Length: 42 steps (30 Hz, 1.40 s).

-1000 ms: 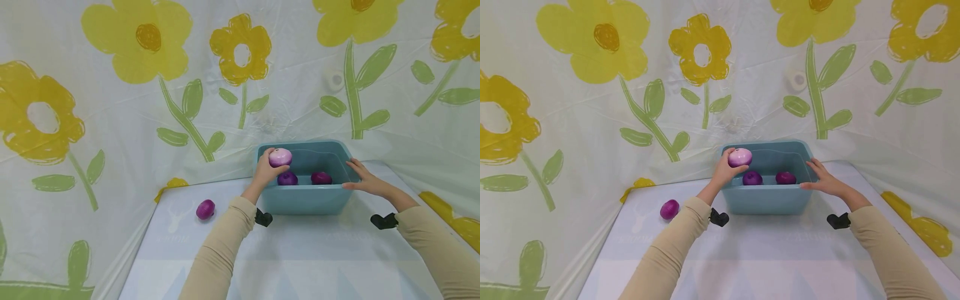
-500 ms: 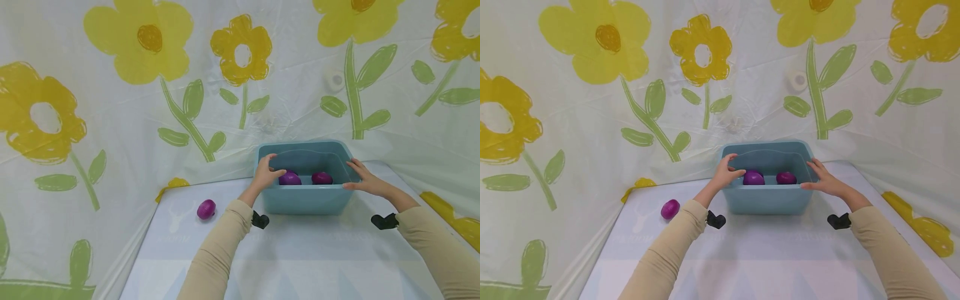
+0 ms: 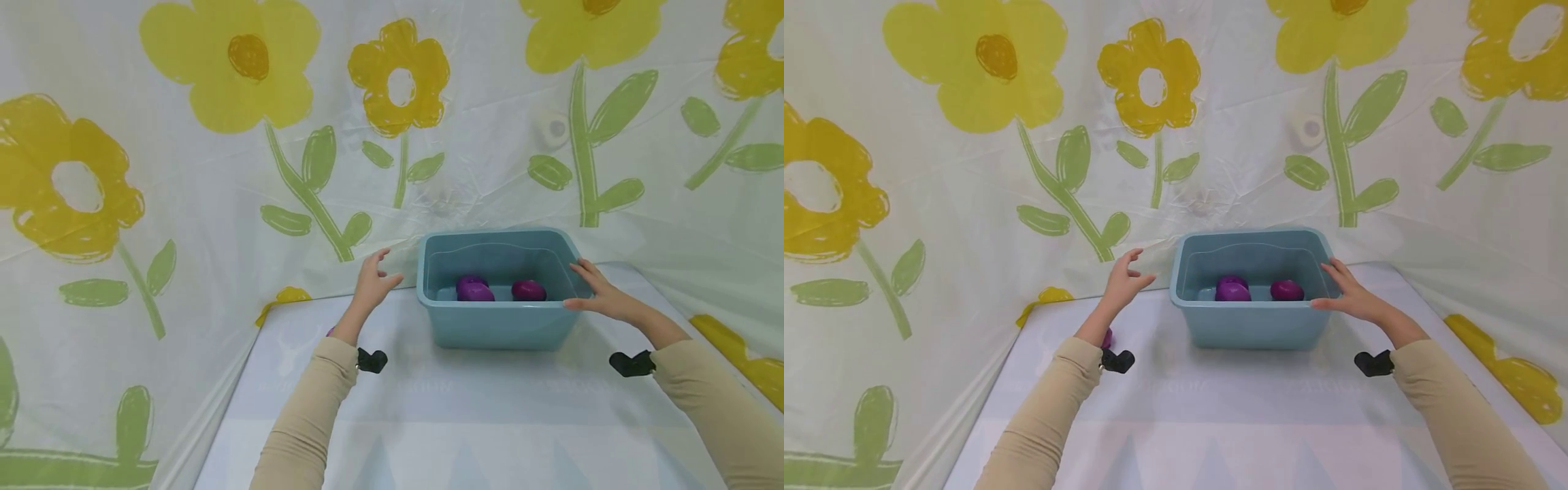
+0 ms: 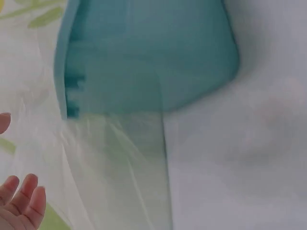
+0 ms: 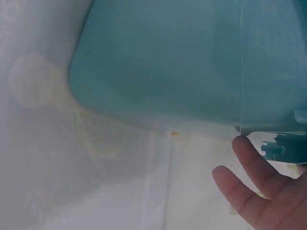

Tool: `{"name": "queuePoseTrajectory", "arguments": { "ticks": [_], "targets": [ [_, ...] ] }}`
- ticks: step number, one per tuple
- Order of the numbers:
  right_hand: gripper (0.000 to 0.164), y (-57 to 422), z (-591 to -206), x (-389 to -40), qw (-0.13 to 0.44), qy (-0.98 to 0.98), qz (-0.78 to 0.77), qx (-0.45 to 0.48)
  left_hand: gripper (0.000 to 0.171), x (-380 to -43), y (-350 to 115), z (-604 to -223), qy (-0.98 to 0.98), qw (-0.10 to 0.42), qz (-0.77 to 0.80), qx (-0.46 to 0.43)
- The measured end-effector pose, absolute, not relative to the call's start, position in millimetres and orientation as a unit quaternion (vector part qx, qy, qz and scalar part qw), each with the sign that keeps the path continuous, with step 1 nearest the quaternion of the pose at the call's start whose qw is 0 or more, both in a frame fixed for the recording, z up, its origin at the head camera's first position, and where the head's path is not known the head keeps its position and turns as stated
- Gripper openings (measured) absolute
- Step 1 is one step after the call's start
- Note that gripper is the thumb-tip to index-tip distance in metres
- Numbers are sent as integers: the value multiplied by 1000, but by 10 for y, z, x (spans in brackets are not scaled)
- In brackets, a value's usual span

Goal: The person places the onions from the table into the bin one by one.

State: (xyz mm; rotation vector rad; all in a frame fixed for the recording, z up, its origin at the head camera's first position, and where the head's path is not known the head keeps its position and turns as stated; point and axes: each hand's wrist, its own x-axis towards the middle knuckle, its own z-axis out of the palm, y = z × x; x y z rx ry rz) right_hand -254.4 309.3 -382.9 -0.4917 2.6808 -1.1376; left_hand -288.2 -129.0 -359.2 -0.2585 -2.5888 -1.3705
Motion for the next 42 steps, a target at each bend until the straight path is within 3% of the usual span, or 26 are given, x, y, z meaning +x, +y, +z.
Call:
{"name": "queuePoseTrajectory", "arguments": {
  "ticks": [10,25,31,42],
  "targets": [
    [92,3095,-3831,-2522,94,904,-385,-160,67,-2626,-1983,-4093,-887,76,-455,0],
    [91,3110,-3867,-2502,91,902,-391,-162,64,-2455,-2192,-4867,-918,101,-374,90],
    [91,3110,-3869,-2499,90,900,-393,-163,55,-2405,-2267,-5028,-935,103,-328,86],
    [93,3095,-3841,-2541,91,905,-385,-159,59,-2389,-2333,-4999,-917,99,-374,97]
  ]
}}
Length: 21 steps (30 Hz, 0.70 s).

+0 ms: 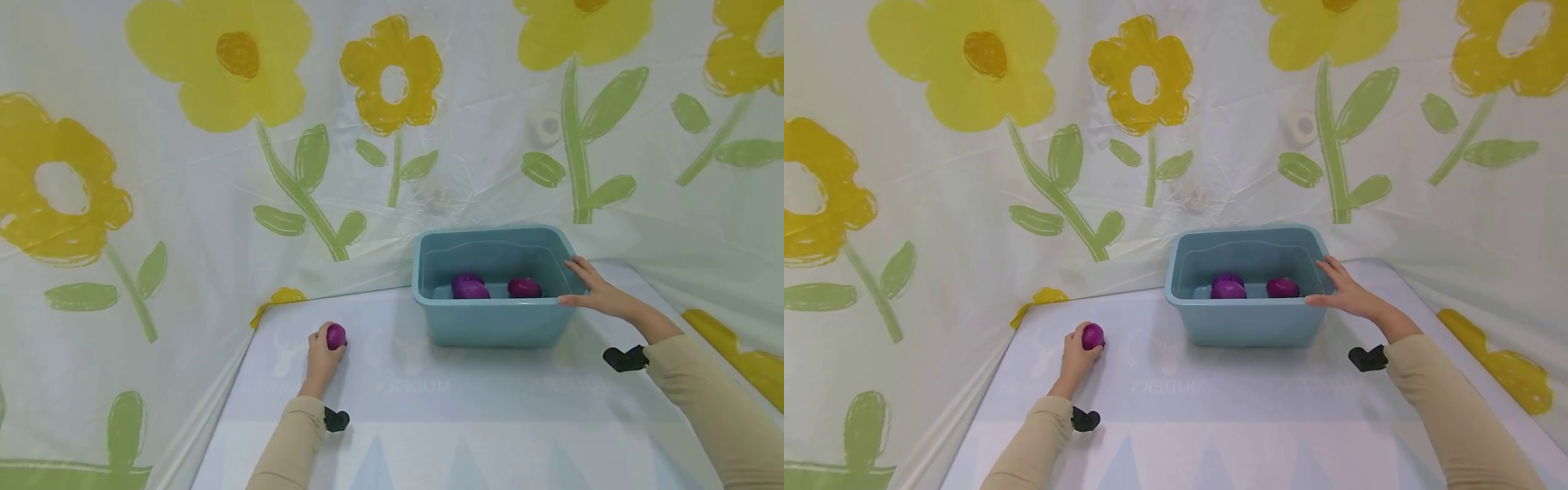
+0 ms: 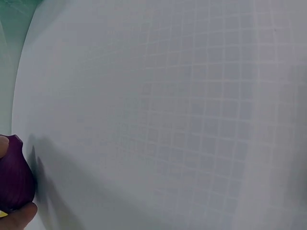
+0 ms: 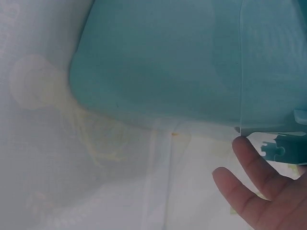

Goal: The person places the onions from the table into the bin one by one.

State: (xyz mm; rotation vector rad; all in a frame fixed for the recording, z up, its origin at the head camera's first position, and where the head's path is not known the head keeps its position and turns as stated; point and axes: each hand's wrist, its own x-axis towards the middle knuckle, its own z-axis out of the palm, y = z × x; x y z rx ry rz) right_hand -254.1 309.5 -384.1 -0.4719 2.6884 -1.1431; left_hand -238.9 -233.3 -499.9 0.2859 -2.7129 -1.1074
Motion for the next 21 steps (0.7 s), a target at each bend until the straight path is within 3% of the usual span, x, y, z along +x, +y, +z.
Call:
{"name": "queuePoseTrajectory", "arguments": {
  "ticks": [21],
  "targets": [
    [93,3080,-3838,-2547,86,906,-382,-159,60,-2608,-2254,-4574,-889,118,-433,92]
  ]
}}
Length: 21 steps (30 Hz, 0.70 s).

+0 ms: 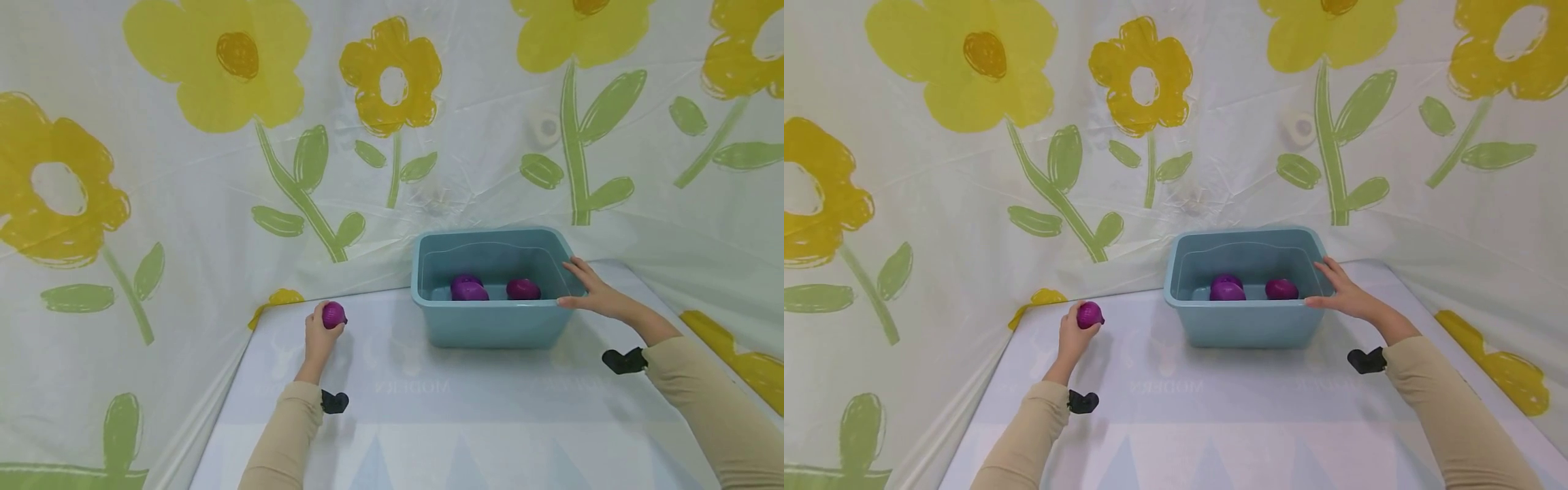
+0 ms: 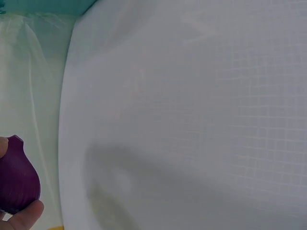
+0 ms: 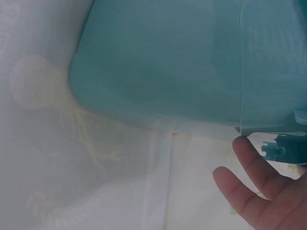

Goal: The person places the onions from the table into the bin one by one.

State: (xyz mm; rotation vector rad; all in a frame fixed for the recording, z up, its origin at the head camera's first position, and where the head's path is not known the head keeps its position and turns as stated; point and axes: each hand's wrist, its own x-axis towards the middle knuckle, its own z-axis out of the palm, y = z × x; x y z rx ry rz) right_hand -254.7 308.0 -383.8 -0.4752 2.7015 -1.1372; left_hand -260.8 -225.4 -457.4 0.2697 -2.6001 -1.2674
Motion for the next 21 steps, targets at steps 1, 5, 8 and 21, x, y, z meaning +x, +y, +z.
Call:
{"name": "queuePoseTrajectory", "arguments": {
  "ticks": [1,5,8,21],
  "targets": [
    [93,3080,-3840,-2546,86,906,-382,-159,59,-2618,-2245,-4540,-888,122,-434,89],
    [94,3080,-3843,-2545,86,906,-384,-158,58,-2660,-2205,-4395,-886,136,-438,75],
    [93,3081,-3841,-2546,84,905,-385,-161,58,-2706,-2184,-4289,-883,150,-439,66],
    [92,3095,-3855,-2557,87,903,-387,-164,59,-2938,-1978,-3781,-867,175,-465,35]
  ]
}}
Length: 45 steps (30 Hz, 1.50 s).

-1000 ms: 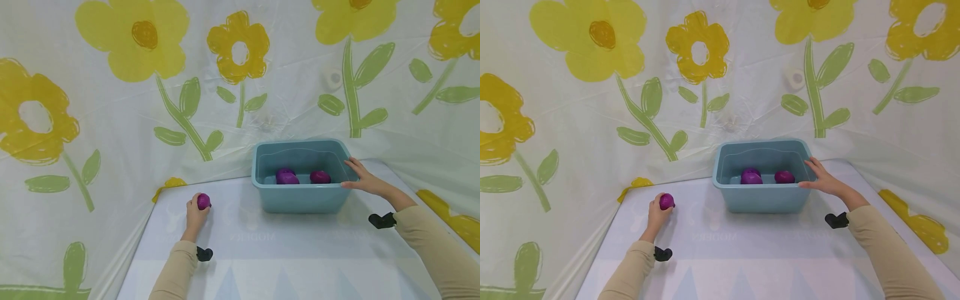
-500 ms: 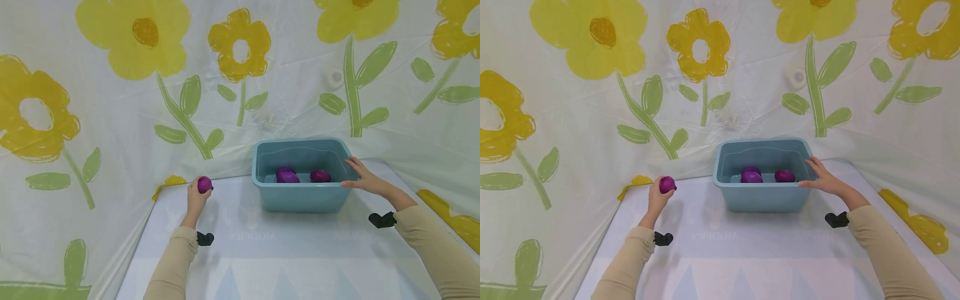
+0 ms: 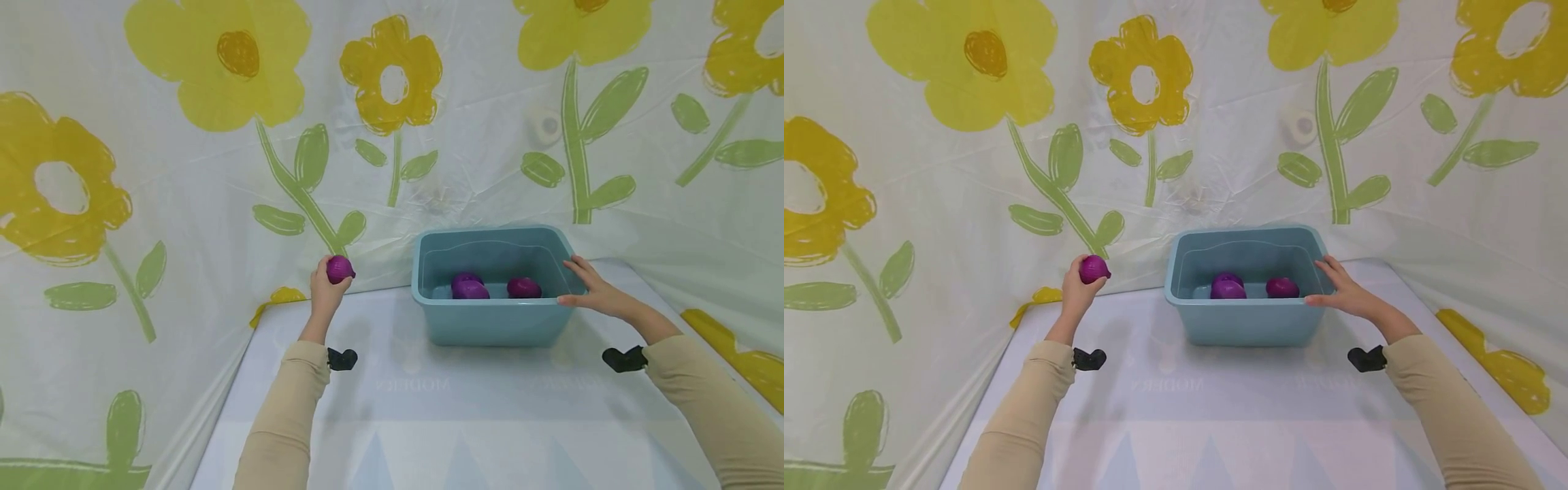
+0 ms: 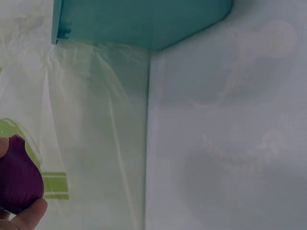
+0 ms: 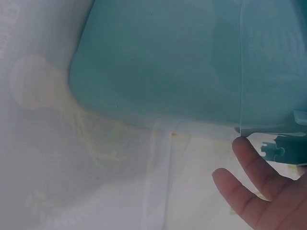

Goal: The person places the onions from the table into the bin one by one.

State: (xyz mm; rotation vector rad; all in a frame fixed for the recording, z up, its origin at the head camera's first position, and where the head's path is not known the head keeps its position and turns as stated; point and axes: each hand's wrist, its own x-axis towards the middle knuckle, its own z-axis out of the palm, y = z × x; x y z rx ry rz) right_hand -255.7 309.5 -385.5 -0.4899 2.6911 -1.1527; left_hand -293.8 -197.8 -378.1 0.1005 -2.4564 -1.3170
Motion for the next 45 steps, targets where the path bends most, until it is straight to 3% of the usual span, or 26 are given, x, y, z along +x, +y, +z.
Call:
{"name": "queuePoseTrajectory", "arguments": {
  "ticks": [17,32,45],
  "targets": [
    [91,3103,-3848,-2541,88,901,-393,-165,60,-3111,-1197,-3409,-856,191,-479,-30],
    [90,3130,-3907,-2557,70,896,-401,-175,61,-2986,-446,-3436,-877,126,-454,-94],
    [92,3115,-3880,-2577,84,905,-384,-161,64,-2871,-223,-3443,-875,52,-459,-144]
  ]
}}
